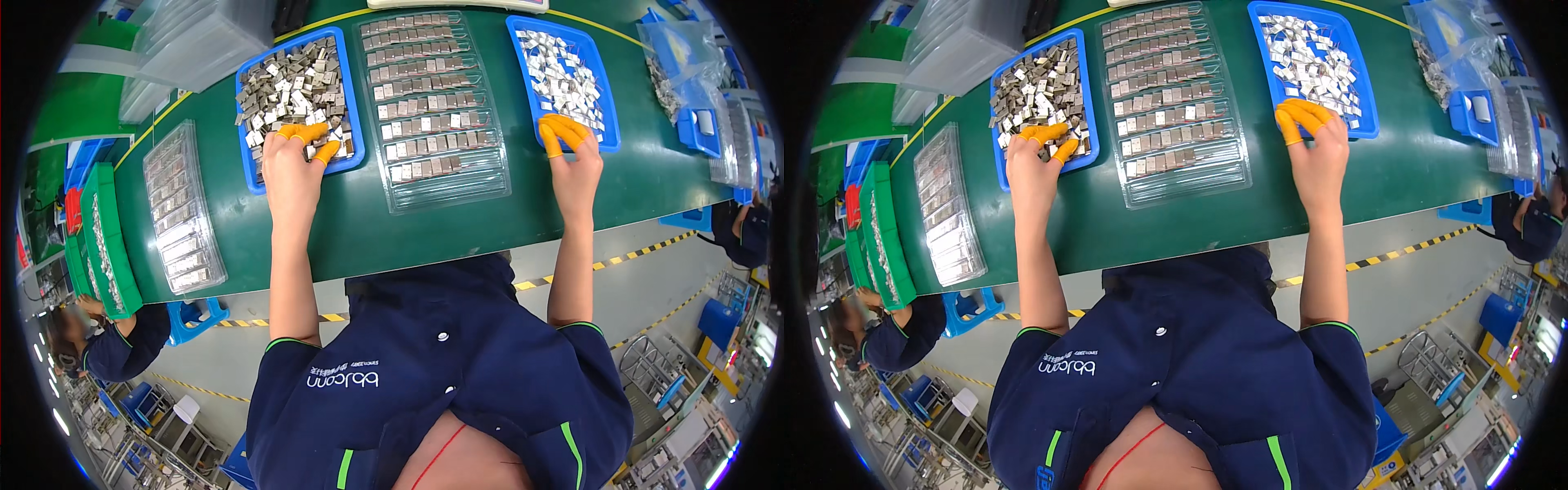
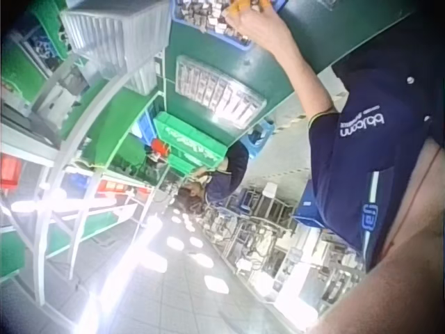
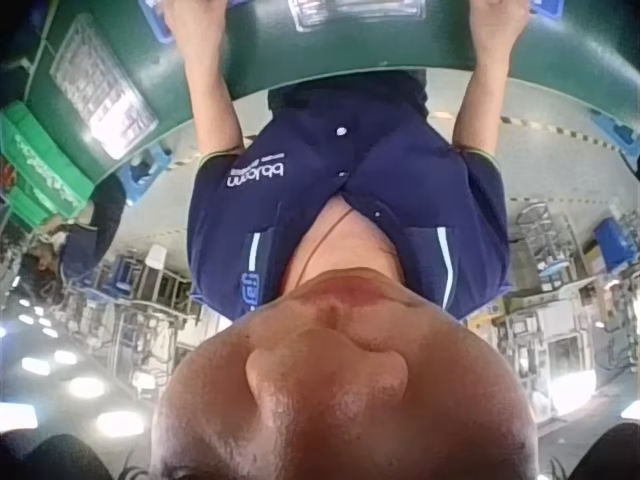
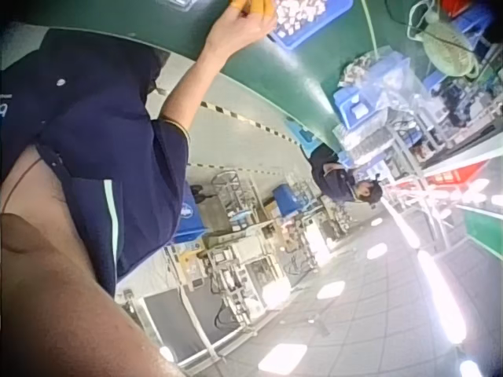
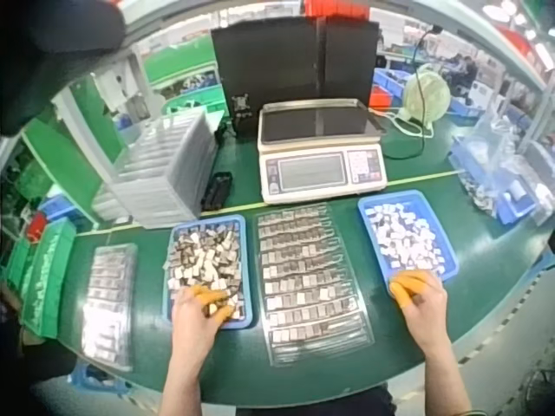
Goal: The person picks small metallic components from blue trays and places them into a clear plastic organizer. They use yellow finger cots to handle the parts, repeatedly transferring items from the bulk trays to the slots in the organizer.
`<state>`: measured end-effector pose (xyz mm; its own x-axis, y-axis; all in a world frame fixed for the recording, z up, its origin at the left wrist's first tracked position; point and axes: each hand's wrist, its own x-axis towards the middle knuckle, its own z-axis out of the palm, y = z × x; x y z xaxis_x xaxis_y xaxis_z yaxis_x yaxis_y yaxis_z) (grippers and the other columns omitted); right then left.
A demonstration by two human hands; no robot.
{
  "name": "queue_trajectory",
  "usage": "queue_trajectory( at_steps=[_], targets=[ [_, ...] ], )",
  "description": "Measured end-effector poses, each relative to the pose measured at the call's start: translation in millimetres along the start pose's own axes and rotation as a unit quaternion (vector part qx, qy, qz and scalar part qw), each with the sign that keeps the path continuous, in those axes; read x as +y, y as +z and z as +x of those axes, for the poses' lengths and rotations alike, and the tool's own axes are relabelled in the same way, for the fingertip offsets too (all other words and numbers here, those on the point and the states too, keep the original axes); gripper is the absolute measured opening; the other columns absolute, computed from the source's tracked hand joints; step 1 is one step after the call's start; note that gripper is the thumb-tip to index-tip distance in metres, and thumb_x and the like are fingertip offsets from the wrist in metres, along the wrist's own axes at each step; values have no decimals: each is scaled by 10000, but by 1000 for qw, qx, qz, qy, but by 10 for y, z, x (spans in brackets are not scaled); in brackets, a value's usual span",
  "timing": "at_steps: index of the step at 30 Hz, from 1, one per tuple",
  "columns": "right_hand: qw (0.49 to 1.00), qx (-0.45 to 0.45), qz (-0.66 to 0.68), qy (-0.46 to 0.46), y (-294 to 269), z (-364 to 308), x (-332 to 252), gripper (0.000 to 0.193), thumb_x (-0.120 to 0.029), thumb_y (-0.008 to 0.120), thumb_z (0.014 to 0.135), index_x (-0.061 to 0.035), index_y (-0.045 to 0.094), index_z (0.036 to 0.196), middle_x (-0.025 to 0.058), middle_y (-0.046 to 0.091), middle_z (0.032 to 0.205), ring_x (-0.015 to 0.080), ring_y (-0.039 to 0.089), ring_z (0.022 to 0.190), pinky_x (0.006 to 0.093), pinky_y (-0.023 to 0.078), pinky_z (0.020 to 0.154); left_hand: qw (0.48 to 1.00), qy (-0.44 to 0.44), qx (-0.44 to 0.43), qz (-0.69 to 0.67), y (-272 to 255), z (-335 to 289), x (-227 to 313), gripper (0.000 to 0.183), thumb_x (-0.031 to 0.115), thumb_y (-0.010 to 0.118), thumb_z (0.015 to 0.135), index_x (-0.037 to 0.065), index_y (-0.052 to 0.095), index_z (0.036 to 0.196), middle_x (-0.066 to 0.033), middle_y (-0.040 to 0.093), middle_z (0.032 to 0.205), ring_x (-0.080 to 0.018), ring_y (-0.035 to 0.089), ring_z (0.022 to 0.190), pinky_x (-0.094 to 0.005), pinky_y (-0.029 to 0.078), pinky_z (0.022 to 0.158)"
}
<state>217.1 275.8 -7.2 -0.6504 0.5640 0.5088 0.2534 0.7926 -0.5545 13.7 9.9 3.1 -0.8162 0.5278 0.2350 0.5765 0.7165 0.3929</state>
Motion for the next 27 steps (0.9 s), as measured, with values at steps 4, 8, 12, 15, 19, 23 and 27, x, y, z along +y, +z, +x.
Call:
queue_trajectory(
  at_steps=[4, 8, 12, 15, 19, 23, 27],
  targets=[
    [998, -2, -6, 56, -81, 11, 155, 139, -52, 696, 735, -10, 674, 865, 97, 660, 895, 248, 601, 840, 326, 458, 766, 998, 29, -31, -45, -9, -11, -51, 213, 114, 737, 659, 11, 689, 839, -136, 606, 894, -299, 537, 839, -389, 443, 748],
    [996, -11, -10, 83, -53, 51, 240, 159, -75, 692, 742, -9, 675, 886, 109, 658, 899, 261, 601, 847, 328, 457, 764, 997, 34, -57, -37, -38, 25, -7, 207, 114, 733, 667, 17, 686, 844, -139, 606, 861, -296, 542, 826, -386, 446, 739],
    [995, -10, -28, 95, -21, 168, 343, 179, -96, 688, 748, -5, 673, 901, 142, 648, 896, 282, 598, 843, 340, 458, 752, 998, 26, -57, -21, -28, 38, -24, 192, 105, 709, 694, 23, 684, 866, -142, 597, 827, -294, 547, 806, -370, 451, 724],
    [993, -10, -63, 102, 53, 235, 354, 185, -117, 689, 746, -3, 670, 890, 164, 625, 841, 307, 585, 817, 369, 456, 721, 992, -85, -90, -36, -92, 33, 43, 192, 101, 674, 755, 27, 678, 932, -146, 634, 831, -207, 607, 698, -300, 472, 621],
    [983, -41, -157, 86, 156, 294, 406, 169, -80, 686, 708, 29, 653, 833, 180, 601, 807, 330, 578, 777, 405, 458, 697, 931, -181, -66, -311, -69, 4, 11, 198, 54, 630, 823, -34, 639, 1000, -131, 665, 899, -127, 649, 765, -226, 505, 649],
    [974, -91, -200, 57, 231, 444, 495, 164, -15, 651, 669, 52, 637, 818, 187, 598, 837, 342, 590, 744, 404, 471, 688, 882, -154, -24, -444, -30, -33, 8, 215, 15, 630, 817, -58, 619, 1019, -112, 659, 922, -159, 645, 824, -246, 513, 731],
    [967, -107, -226, 46, 205, 527, 415, 149, -65, 683, 670, 51, 639, 753, 187, 599, 806, 328, 569, 799, 419, 456, 706, 863, -159, 5, -480, 6, -81, 36, 235, -8, 646, 796, -67, 611, 1021, -112, 653, 927, -163, 638, 844, -252, 505, 772]
  ],
)
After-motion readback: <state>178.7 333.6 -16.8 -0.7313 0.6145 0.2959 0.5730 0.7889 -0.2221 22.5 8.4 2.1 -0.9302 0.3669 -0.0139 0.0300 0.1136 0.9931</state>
